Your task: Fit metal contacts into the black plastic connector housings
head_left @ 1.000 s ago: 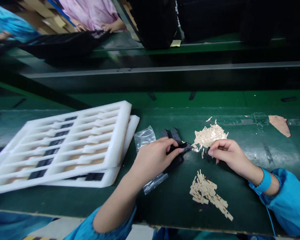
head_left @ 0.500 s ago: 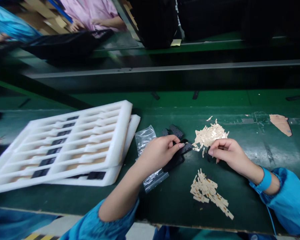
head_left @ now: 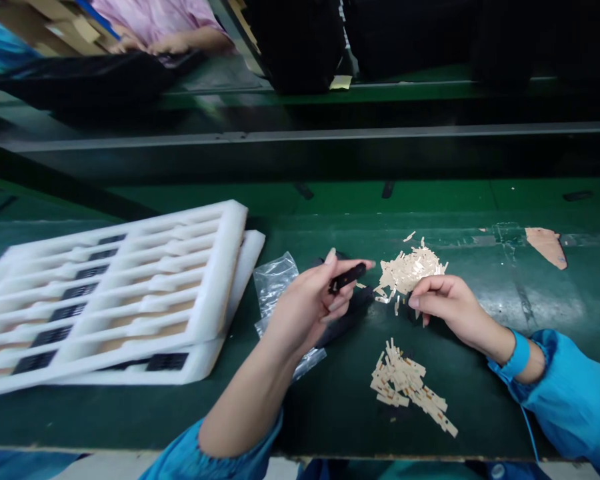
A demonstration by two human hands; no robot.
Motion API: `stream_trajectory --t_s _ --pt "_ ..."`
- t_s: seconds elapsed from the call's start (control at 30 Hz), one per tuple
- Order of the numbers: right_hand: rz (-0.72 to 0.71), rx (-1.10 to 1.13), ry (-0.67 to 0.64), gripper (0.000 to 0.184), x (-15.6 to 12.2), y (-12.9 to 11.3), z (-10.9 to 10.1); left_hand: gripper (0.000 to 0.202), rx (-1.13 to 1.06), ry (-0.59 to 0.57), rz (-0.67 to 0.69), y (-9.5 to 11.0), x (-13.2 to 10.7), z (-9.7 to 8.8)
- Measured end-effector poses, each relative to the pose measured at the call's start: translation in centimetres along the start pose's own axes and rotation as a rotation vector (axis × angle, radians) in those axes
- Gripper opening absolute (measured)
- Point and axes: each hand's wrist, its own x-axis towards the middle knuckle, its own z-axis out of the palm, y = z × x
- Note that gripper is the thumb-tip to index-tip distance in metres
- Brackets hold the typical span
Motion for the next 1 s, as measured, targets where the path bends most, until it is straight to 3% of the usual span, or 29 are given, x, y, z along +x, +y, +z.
stream_trajectory --t_s 0.1,0.3,0.47,0.63,0.73,0.83,1.0 --pt "-0.023 0.044 0.008 0.013 -0.1 0.0 0.2 0.046 0.144 -0.016 0.016 -0.8 0.1 0.8" --pt "-0.017 0.199 -0.106 0.016 -1.2 -0.4 1.3 0.035 0.294 -0.058 0.14 -2.8 -0.7 3.7" --pt "-0.008 0.265 -0.099 0.015 -1.4 -0.9 1.3 0.044 0.444 -0.122 0.249 -3.0 -1.2 4.1" --pt "0.013 0.272 -0.157 0.017 -1.5 -1.4 1.0 0.05 0.401 -0.163 0.176 -3.7 -1.4 3.8" --pt "0.046 0.262 -0.214 0.018 -1.7 -1.6 1.2 0.05 0.217 -0.255 0.006 -4.3 -1.5 4.0" --pt "0.057 0.259 -0.186 0.019 -1.8 -1.9 1.3 0.049 0.086 -0.354 -0.147 -4.2 -1.6 3.9" --pt "0.054 0.258 -0.081 0.019 -1.6 -3.0 0.9 0.04 0.356 -0.402 0.139 -2.5 -1.9 2.2"
